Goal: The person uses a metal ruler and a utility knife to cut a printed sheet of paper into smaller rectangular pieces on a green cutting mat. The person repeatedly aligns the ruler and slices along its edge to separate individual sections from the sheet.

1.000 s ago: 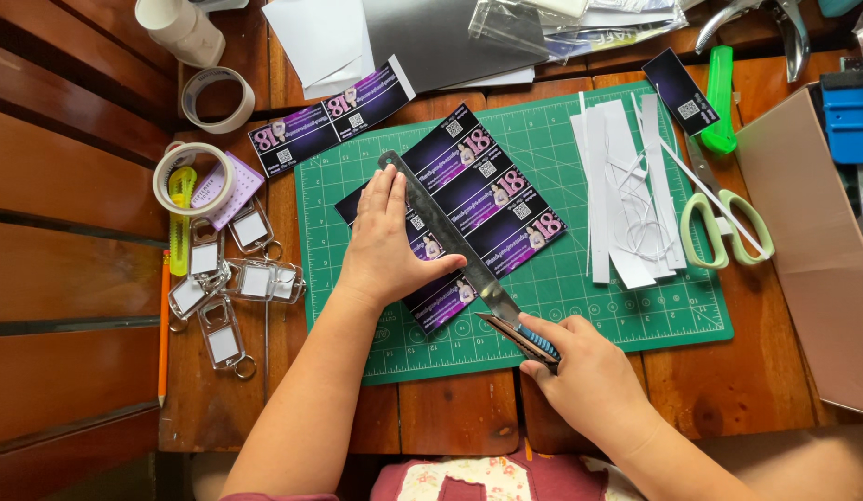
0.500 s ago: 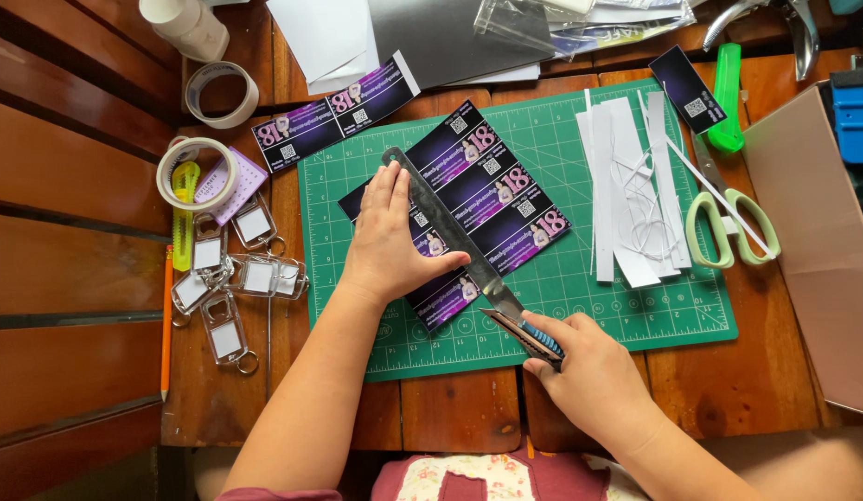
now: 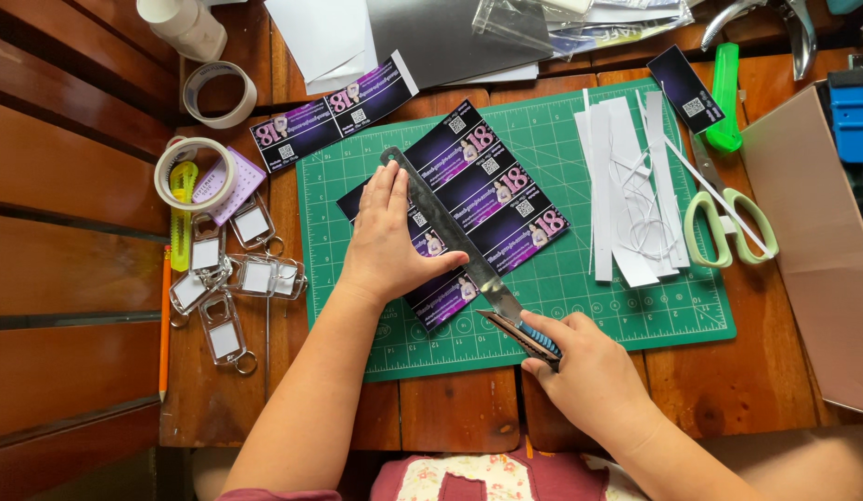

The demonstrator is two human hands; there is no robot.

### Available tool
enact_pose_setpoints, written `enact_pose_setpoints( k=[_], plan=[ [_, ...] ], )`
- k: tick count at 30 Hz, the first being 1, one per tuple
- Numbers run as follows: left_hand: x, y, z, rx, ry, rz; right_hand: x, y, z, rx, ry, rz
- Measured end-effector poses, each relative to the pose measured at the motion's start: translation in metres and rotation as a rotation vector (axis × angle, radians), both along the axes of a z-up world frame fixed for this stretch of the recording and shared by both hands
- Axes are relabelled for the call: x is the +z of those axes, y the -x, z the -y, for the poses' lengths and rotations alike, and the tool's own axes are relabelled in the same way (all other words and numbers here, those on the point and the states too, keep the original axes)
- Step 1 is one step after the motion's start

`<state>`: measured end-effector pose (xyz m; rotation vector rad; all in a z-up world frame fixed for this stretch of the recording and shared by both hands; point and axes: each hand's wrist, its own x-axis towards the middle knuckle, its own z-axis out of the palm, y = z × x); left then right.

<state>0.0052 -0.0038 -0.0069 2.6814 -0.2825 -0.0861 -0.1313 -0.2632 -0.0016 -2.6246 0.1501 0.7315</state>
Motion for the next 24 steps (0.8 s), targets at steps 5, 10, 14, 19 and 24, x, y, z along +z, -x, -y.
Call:
enact_pose_setpoints(
  k=[5, 10, 14, 19, 24],
  plan=[
    [0.001, -0.001, 0.0, -0.001, -0.004, -0.013, 0.005, -0.002, -0.001, -0.01, -0.008, -0.014],
    [0.004, -0.001, 0.001, 0.003, -0.003, -0.021, 0.013, -0.003, -0.003, -0.021, -0.002, -0.032],
    [0.01, -0.003, 0.003, 0.012, -0.069, -0.121, 0.02, -0.006, -0.004, -0.017, 0.041, -0.068],
    [0.025, -0.007, 0.009, 0.025, -0.126, -0.225, 0.038, -0.012, -0.006, 0.032, 0.134, -0.089],
    [0.028, -0.014, 0.016, 0.028, -0.3, -0.321, 0.089, -0.037, -0.017, -0.106, -0.074, -0.177]
  ],
)
